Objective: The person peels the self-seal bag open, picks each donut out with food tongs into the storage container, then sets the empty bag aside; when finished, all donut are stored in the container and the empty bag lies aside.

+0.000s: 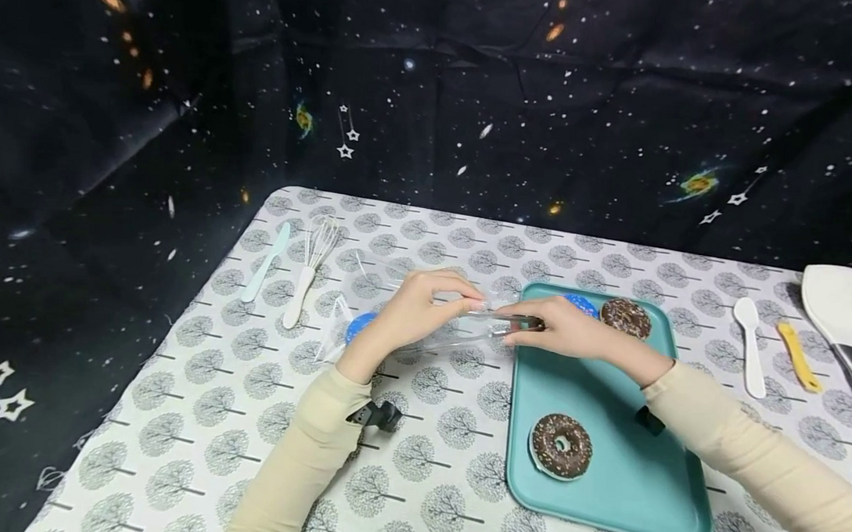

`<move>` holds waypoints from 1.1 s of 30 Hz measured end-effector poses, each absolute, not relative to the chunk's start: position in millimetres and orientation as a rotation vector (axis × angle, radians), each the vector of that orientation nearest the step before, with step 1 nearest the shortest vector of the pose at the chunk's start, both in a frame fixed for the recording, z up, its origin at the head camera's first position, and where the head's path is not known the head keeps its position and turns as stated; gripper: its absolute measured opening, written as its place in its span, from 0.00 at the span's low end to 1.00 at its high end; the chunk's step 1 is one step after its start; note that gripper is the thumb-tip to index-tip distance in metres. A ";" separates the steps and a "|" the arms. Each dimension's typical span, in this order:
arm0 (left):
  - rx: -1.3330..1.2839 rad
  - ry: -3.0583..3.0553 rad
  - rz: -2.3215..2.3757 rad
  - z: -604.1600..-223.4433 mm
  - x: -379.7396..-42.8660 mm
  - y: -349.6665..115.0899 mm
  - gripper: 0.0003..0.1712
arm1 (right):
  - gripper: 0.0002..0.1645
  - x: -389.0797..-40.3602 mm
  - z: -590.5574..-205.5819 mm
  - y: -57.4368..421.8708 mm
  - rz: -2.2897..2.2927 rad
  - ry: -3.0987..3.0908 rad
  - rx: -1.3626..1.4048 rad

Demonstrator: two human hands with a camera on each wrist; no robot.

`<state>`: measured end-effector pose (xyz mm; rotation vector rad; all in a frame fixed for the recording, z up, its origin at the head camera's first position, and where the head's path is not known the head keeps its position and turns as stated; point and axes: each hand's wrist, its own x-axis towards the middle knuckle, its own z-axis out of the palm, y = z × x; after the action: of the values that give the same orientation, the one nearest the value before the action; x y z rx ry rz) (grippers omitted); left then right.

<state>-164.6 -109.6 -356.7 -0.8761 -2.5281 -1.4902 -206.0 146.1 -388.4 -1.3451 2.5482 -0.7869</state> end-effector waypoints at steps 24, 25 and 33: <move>-0.884 -2.565 -1.569 -356.6 -164.5 -111.2 0.07 | 0.27 -227.4 -378.1 164.9 -0.791 2.331 -1.066; -0.901 -2.558 -1.569 -357.0 -164.6 -111.3 0.08 | 0.27 -227.5 -377.1 161.6 -0.779 2.341 -1.078; -0.944 -2.507 -1.595 -358.1 -165.5 -112.1 0.09 | 0.30 -225.5 -376.6 133.3 -0.769 2.346 -1.166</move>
<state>-165.5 -112.1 -358.1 -0.9441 -2.5067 -1.5950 -225.5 133.3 -376.6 -1.1656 2.3463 -0.7693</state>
